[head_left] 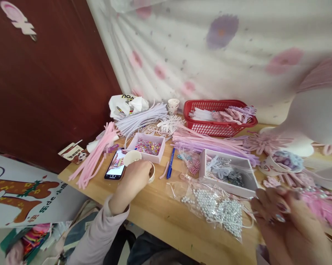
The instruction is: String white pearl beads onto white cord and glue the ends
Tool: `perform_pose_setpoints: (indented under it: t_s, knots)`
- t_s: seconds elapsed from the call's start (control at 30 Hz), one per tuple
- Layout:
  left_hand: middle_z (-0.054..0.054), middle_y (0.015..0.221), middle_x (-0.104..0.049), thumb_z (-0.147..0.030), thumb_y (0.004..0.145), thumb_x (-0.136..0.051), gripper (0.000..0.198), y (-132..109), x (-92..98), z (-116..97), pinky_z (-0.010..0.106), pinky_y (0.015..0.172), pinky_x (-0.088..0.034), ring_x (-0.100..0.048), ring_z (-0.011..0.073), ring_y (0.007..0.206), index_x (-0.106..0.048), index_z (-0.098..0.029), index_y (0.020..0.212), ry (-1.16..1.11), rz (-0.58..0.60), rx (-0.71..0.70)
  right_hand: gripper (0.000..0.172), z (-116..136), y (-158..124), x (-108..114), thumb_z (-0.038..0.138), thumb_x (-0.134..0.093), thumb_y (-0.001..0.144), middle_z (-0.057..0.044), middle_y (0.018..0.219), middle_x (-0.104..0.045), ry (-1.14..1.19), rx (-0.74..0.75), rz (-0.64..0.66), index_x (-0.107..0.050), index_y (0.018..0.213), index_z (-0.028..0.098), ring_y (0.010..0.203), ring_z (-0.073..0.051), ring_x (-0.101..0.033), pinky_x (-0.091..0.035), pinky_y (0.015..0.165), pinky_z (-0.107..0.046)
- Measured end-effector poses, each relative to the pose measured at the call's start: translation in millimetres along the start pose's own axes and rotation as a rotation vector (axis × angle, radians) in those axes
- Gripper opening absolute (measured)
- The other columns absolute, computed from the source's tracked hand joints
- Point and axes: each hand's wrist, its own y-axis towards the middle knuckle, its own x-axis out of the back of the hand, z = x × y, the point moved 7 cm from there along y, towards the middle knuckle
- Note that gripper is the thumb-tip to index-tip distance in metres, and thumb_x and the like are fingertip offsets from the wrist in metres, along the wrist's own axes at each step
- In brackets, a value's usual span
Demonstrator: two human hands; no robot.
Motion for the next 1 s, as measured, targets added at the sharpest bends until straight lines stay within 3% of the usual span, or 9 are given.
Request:
perform_pose_setpoints:
  t_s: [0.13,0.3,0.4,0.53,0.77,1.0]
  knots:
    - [0.014,0.082,-0.075,-0.002,0.083,-0.050,0.026,10,-9.5,-4,0.036,0.067,-0.048,-0.071,0.0297,0.082,-0.073,-0.013,0.075,0.084,0.058,0.046,0.043,-16,-5,-14,0.042,-0.098,0.050,0.002,0.066,-0.049,0.077,-0.154,0.003,-0.067,0.070,0.020,0.053,-0.008,-0.038,-0.040,0.043,-0.016]
    - [0.004,0.083,-0.071,-0.020,0.094,-0.061,0.015,11,-9.1,-4,0.035,0.074,-0.054,-0.068,0.0190,0.079,-0.069,-0.014,0.083,0.142,0.096,0.048,0.038,-32,-8,-14,0.038,-0.098,0.051,0.001,0.066,-0.055,0.110,-0.199,0.066,-0.072,0.073,0.021,0.057,-0.008,-0.045,-0.045,0.049,-0.014]
    - [0.009,0.076,-0.070,-0.008,0.087,-0.054,0.023,10,-7.7,-5,0.034,0.068,-0.047,-0.068,0.0237,0.076,-0.068,-0.015,0.071,0.143,0.087,0.019,0.037,-39,-6,-13,0.040,-0.098,0.052,-0.001,0.066,-0.061,0.091,-0.203,0.059,-0.076,0.075,0.021,0.059,-0.009,-0.049,-0.048,0.052,-0.015]
    - [0.010,0.071,-0.069,-0.004,0.076,-0.051,0.024,10,-8.5,-8,0.032,0.063,-0.040,-0.067,0.0261,0.074,-0.067,-0.017,0.064,0.138,0.089,-0.025,0.035,-40,-5,-17,0.046,-0.097,0.056,-0.001,0.063,-0.064,0.068,-0.186,0.099,-0.079,0.076,0.023,0.051,-0.006,-0.043,-0.042,0.047,-0.015]
    - [0.007,0.062,-0.061,-0.002,0.072,-0.048,0.025,10,-8.4,-9,0.032,0.059,-0.035,-0.060,0.0227,0.060,-0.067,-0.015,0.063,0.174,0.104,-0.037,0.038,-41,-3,-23,0.049,-0.096,0.055,0.000,0.053,-0.057,0.020,-0.183,0.126,-0.073,0.060,0.020,0.048,-0.006,-0.039,-0.034,0.044,-0.016]
    - [0.011,0.070,-0.068,-0.008,0.076,-0.047,0.025,11,-11.0,-7,0.033,0.059,-0.030,-0.062,0.0234,0.067,-0.065,-0.018,0.061,0.124,0.043,-0.100,0.036,-47,-2,-26,0.048,-0.094,0.061,0.004,0.052,-0.046,0.056,-0.207,0.130,-0.071,0.064,0.021,0.051,-0.007,-0.037,-0.033,0.047,-0.018]
